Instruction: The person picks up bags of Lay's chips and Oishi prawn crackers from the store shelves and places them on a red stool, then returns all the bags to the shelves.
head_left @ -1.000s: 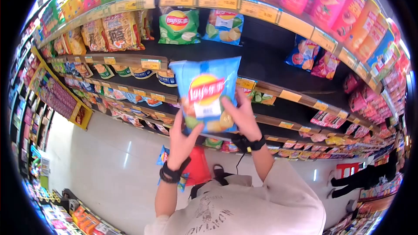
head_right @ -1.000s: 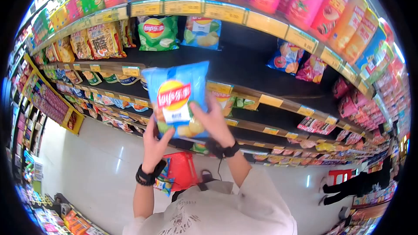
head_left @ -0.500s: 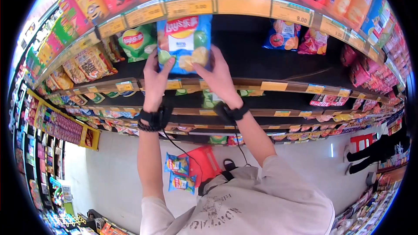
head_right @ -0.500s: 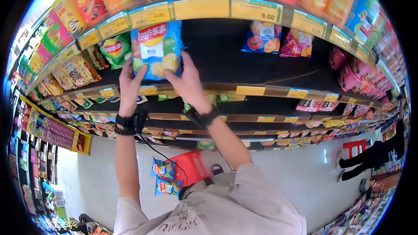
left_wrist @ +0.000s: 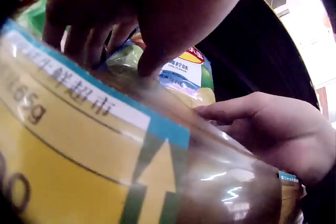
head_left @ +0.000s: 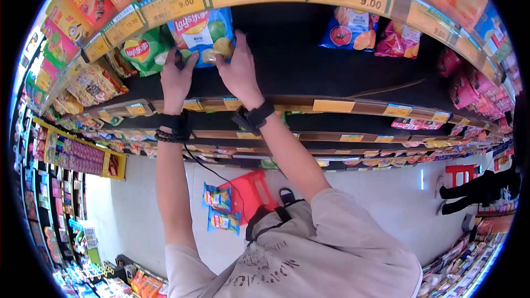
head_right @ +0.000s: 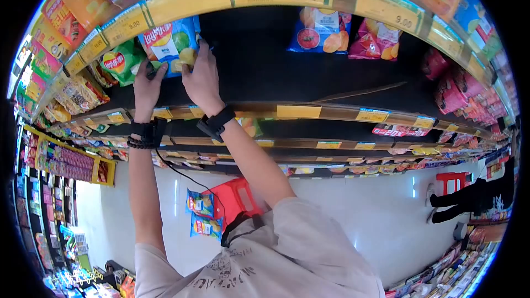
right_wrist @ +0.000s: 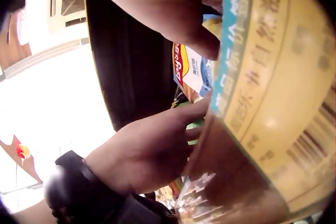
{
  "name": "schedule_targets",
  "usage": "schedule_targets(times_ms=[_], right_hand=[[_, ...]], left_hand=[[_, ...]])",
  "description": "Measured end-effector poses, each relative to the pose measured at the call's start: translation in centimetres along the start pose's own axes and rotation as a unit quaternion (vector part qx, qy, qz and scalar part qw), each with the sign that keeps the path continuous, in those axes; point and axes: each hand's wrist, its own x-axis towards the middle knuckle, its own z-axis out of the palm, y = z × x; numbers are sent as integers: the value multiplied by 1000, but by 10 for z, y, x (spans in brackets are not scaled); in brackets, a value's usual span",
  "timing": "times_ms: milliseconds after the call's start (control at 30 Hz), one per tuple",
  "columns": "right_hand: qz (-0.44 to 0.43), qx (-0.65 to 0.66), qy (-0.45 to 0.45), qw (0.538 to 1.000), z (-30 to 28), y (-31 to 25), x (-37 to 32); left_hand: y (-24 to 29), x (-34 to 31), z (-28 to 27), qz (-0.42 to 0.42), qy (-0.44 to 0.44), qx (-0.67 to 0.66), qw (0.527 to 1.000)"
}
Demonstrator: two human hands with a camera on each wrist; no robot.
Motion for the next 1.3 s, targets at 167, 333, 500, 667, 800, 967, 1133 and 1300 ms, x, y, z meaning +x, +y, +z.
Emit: schedule_targets(times_ms=[167,333,500,667,800,967,1133,1300], right_hand=[[-112,-35,47,992,-22,-14,-18],[35,244,-170,954,-73,-24,-94],[169,195,-440,860,-74,29,-192],[324,165,-535,763,-53,103,-299],[349,148,-606,699,-24,128,-347],[308,96,-657,681,32,168,-413],[431,9,-673,601,76,196,-484],[355,-88,-689,626,123,215,-558]], left_hand=[[5,-25,-11,38,65,-93,993],[42,-154,-41,-55,67,-172,981],[14,-301,-45,-271,-81,-120,952],[-34,-425,-68,-475,-99,-184,855],[-81,-493,-69,-542,-57,-76,835],[-183,-597,-50,-611,-88,-26,786],[-266,-670,-19,-714,-28,-128,688],[-310,-695,5,-723,80,-50,685]])
